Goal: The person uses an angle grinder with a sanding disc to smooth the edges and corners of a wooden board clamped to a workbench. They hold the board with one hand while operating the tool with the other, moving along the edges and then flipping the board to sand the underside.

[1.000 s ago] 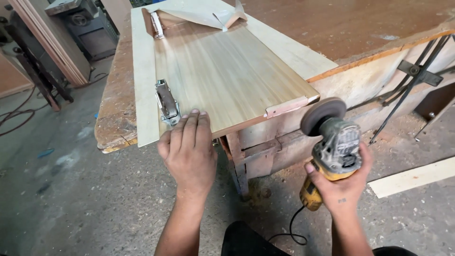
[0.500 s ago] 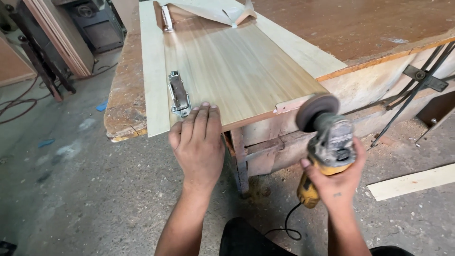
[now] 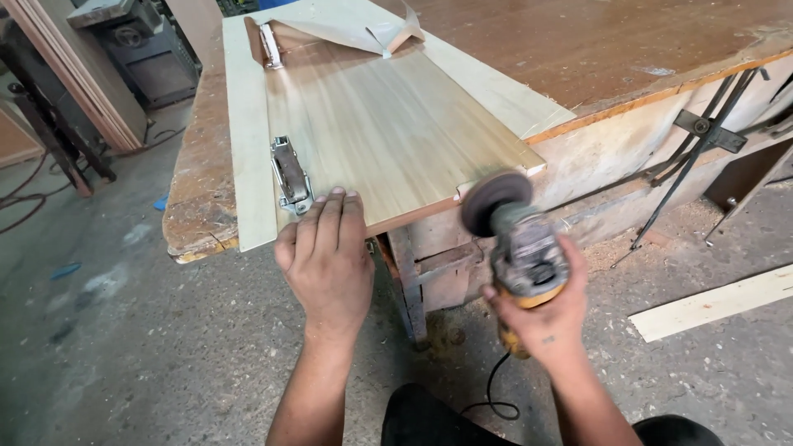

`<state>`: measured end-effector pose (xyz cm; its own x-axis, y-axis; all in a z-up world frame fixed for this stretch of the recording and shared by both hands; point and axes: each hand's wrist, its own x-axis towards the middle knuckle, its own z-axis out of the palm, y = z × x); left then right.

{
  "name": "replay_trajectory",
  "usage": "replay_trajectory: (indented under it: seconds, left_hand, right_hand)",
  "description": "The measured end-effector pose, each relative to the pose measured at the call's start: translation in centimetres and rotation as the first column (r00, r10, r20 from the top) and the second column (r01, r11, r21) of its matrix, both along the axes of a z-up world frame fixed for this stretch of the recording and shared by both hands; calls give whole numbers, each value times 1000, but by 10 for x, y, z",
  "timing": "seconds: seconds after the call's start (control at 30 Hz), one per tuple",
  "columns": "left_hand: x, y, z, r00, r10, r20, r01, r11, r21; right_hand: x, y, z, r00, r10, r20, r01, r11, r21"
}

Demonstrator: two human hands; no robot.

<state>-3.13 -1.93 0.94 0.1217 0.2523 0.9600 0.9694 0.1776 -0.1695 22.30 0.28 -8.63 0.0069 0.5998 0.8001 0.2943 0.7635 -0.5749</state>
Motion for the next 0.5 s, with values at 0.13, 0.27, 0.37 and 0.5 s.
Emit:
replay_trajectory:
  seconds: [0.13,0.27,0.37,0.5]
  left_hand:
    - [-2,1,-1,998,-63,-14,64,996,67]
    - [-5,5,-4,999,-46,-2,46,997,55]
    - [5,-16,10,998,-60,7,61,992,-109]
    - [48,-15,49,992,2,129,49,919,-392]
  right_hand:
    - [46,17,-9,971,-19,-238,-3,996,-93]
    - [106,30,-25,905,-113,-409,23,975,-220]
    - [142,38,-11,912,-190,-365,95,960,-264]
    - [197,77,-32,878,-299,-373,119,892,-436]
